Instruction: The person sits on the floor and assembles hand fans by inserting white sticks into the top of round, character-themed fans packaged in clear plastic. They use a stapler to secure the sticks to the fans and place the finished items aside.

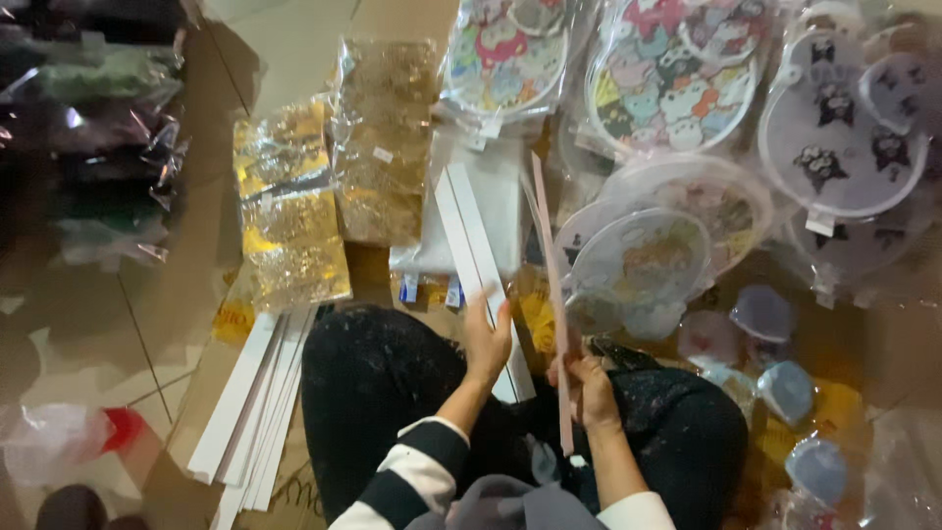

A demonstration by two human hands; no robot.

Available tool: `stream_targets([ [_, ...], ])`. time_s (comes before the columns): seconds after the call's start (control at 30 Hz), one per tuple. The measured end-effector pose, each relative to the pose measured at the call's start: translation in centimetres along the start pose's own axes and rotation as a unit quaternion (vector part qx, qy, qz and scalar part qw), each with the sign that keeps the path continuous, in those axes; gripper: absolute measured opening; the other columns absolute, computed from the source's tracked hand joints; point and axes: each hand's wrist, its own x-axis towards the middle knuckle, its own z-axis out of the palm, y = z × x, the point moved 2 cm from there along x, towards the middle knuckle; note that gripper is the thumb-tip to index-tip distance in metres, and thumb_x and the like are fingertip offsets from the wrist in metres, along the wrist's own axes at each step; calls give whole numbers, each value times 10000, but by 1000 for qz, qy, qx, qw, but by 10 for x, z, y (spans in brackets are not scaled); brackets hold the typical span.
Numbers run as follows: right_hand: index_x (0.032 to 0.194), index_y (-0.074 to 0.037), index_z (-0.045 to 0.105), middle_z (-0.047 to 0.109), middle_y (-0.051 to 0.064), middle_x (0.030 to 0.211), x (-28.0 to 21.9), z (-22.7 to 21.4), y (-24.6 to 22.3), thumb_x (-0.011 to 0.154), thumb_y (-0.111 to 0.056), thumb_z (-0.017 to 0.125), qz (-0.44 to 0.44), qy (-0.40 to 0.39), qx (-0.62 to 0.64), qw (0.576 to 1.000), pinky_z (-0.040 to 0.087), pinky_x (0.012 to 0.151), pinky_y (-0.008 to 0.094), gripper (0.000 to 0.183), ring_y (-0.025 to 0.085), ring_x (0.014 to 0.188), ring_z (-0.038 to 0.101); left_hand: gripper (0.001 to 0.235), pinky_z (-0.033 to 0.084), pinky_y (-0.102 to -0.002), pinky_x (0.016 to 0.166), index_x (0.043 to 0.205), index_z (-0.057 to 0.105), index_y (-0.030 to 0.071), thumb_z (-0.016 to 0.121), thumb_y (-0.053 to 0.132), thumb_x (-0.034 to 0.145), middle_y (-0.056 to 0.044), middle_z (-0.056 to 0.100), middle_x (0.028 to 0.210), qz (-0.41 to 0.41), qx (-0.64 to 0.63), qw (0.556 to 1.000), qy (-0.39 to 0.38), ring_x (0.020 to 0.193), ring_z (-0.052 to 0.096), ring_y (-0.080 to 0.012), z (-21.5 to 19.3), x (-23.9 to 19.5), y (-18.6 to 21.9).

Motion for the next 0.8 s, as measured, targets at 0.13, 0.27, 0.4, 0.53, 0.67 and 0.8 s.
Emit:
stream_targets([
  [0.13,1426,36,586,671,160,1367,-15,36,-14,865,30,630,68,-67,107,990,486,1000,319,562,224,1171,650,387,586,-346,764,1243,648,172,560,455,995,-44,681,1049,-360,-275,875,-173,948,664,-160,12,-15,7],
  [0.27,1247,7,651,756,161,942,-18,54,-20,945,-114,670,106,-108,-31,988,581,664,338,325,232,687,715,270,419,-298,634,810,465,176,542,256,1055,34,461,718,-318,-243,907,-132,663,483,-108,9,-12,-4],
  [0.4,1122,-13,638,740,181,820,-9,46,1,953,-95,674,132,-96,-1,987,558,597,324,191,229,609,692,299,323,-278,570,736,492,152,575,161,1023,35,449,652,-290,-216,930,-65,603,442,-95,15,-12,-38],
  [0.53,1170,-20,698,748,115,1073,-3,37,10,886,-34,761,91,-89,-72,989,539,813,293,292,190,927,694,313,381,-283,608,735,498,131,645,146,1011,10,517,673,-317,-259,911,-43,625,504,-120,1,-8,-9],
  [0.67,1135,-20,662,771,151,929,0,33,20,895,5,735,80,-77,-81,990,599,742,335,252,221,775,734,273,399,-265,578,746,589,132,719,220,969,14,569,666,-319,-226,921,3,620,515,-90,3,-9,-18],
  [0.8,1072,-82,637,747,57,851,1,29,17,931,-10,712,56,-82,-92,991,498,746,252,175,137,731,686,202,495,-273,705,863,656,107,613,200,1037,-20,692,818,-306,-305,902,16,758,618,-117,10,-9,-37],
])
